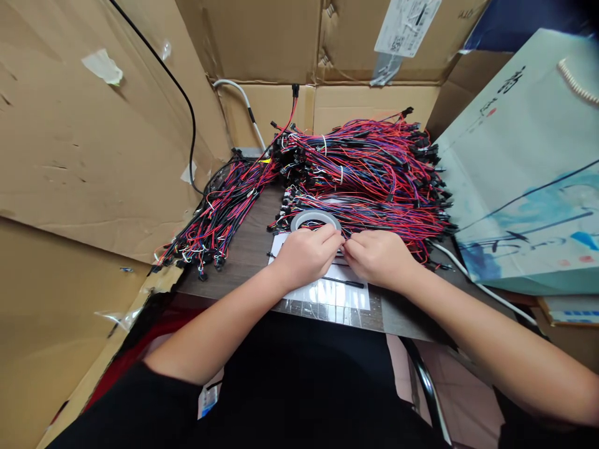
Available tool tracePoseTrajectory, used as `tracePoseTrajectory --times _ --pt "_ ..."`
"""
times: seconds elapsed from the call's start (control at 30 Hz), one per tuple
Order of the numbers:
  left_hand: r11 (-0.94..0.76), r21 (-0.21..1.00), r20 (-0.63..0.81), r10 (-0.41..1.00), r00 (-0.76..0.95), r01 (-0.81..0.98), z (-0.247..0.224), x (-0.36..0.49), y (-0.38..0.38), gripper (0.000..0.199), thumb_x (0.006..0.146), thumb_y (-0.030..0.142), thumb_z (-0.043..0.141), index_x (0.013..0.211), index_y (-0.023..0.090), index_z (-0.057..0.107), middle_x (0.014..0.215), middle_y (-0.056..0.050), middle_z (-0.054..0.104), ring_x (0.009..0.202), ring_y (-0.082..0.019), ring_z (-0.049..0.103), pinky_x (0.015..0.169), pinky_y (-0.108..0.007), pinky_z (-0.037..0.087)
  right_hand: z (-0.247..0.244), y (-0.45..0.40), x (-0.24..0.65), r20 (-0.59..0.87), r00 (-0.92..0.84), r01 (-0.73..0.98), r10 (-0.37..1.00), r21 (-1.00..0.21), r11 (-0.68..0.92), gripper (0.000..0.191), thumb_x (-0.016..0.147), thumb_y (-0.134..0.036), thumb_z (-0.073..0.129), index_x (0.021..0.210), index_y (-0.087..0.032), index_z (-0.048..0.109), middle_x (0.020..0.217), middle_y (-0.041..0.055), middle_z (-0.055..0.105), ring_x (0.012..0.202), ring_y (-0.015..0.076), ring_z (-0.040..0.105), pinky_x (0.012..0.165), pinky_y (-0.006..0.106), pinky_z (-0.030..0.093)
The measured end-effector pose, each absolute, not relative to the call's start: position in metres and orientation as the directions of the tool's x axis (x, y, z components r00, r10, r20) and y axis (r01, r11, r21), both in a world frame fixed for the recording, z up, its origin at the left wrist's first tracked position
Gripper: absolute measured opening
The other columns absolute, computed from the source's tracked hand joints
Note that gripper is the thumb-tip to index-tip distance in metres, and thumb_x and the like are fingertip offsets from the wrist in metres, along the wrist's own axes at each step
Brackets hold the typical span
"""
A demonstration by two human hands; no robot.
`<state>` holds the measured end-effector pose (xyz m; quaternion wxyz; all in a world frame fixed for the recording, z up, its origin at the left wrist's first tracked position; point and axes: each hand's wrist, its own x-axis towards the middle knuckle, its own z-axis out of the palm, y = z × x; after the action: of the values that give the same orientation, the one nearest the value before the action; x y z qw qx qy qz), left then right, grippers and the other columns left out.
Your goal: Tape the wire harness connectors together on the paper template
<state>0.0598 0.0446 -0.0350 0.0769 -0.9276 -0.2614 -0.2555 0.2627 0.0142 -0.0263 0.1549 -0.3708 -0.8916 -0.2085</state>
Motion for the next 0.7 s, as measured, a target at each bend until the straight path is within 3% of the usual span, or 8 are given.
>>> tracePoseTrajectory --times 0.27,0.43,0.63,0.7 --pt "-0.85 -0.011 0.525 0.443 0.727 0.526 -0.038 0.061 0.044 0.028 0.099 0.023 0.04 0.103 0.017 0.067 0.095 -0.006 0.068 0.078 -0.016 0.063 0.066 -0.031 0.044 -0.033 0.021 0.27 0.464 -0.745 0.639 0.479 0.29 0.712 0.028 0.093 -0.02 0.049 0.068 -0.015 0.059 0.061 0.0024 0.053 0.059 0.0127 0.04 0.057 0.032 0.023" --pt "-0.854 0.02 0.551 0.443 0.707 0.52 -0.04 0.06 0.043 0.028 0.099 0.022 0.039 0.103 0.016 0.066 0.097 -0.007 0.069 0.084 -0.017 0.065 0.068 -0.03 0.044 -0.023 0.028 0.271 0.391 -0.826 0.546 0.407 0.374 0.75 0.031 0.093 -0.015 0.048 0.064 -0.016 0.057 0.06 0.0024 0.051 0.059 0.0131 0.036 0.058 0.034 0.021" --pt "-0.852 -0.031 0.569 0.415 0.71 0.522 -0.041 0.061 0.044 0.029 0.1 0.024 0.04 0.102 0.015 0.067 0.094 -0.006 0.069 0.078 -0.017 0.063 0.065 -0.031 0.043 -0.007 0.031 0.27 0.342 -0.911 0.385 0.229 0.511 0.769 0.03 0.091 -0.013 0.05 0.062 -0.017 0.056 0.06 0.0024 0.052 0.058 0.0136 0.036 0.056 0.033 0.021" --pt "-0.857 -0.023 0.568 0.413 0.712 0.515 -0.039 0.06 0.044 0.03 0.101 0.025 0.038 0.112 0.015 0.064 0.095 -0.006 0.069 0.08 -0.017 0.063 0.067 -0.03 0.045 -0.007 0.031 0.271 0.341 -0.913 0.382 0.225 0.519 0.765 0.028 0.091 -0.014 0.051 0.064 -0.017 0.057 0.061 0.0022 0.053 0.059 0.0135 0.037 0.057 0.033 0.022"
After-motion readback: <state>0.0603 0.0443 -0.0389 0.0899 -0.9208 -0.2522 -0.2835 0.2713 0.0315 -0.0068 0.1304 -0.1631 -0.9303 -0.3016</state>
